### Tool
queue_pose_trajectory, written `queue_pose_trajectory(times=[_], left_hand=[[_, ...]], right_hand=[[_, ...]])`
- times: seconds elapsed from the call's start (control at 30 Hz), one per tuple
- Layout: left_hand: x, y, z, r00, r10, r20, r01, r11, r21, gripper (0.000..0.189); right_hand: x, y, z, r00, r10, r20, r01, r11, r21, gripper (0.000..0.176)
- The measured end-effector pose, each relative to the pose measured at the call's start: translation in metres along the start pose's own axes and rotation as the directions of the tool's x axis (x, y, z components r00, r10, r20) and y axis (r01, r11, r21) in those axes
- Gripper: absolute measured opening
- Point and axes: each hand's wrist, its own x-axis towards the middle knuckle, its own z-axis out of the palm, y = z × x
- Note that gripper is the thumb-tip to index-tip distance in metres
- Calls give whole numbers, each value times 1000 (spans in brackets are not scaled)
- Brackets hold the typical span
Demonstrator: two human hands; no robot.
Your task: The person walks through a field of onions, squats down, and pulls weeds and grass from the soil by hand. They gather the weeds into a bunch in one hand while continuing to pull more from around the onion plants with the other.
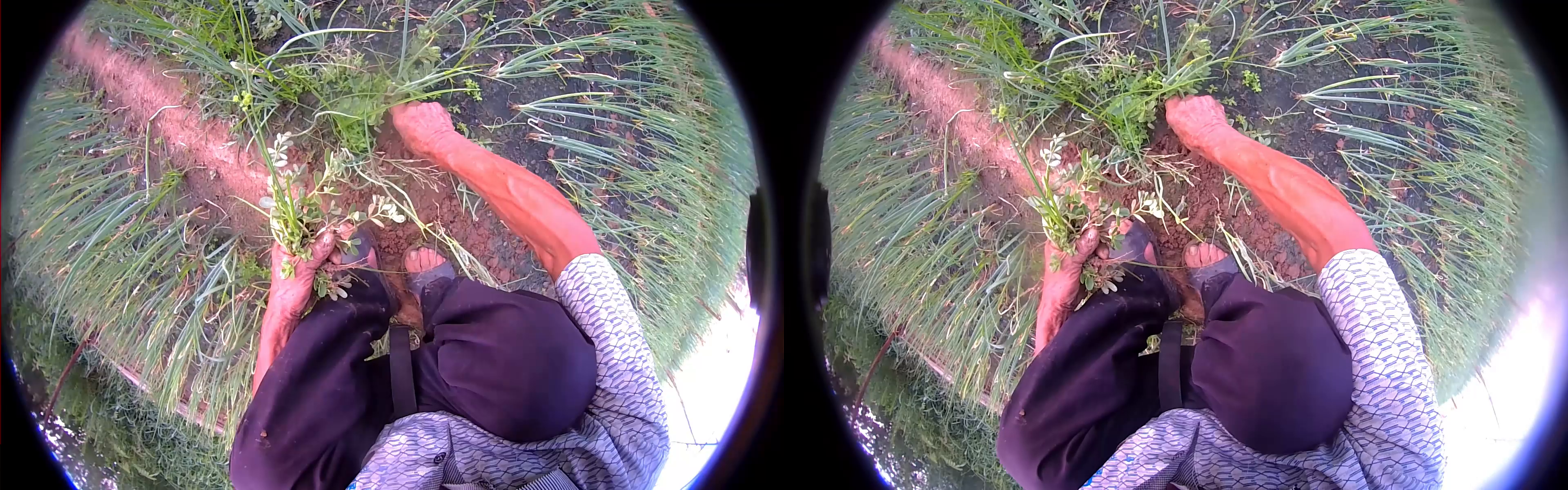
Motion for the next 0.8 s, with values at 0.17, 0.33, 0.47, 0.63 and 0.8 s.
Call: queue_pose_trajectory(times=[0.17,0.33,0.47,0.63,0.8], left_hand=[[-1,1,1,999,9,-41,-10,1000,-10,29],[-5,6,1,995,-68,-68,64,996,-64,34],[0,1,-2,993,8,-115,-9,1000,-15,33],[-1,-3,1,992,50,-112,-46,998,35,20],[-3,7,-1,994,-64,-85,78,982,169,26]], right_hand=[[-5,7,-14,999,12,-36,-9,997,80,36],[-3,0,-2,999,-18,41,18,1000,0,34],[-8,13,-17,993,-12,-116,28,991,130,43],[3,14,-4,1000,-13,26,11,997,73,39],[3,10,-12,999,17,31,-20,991,131,37]])
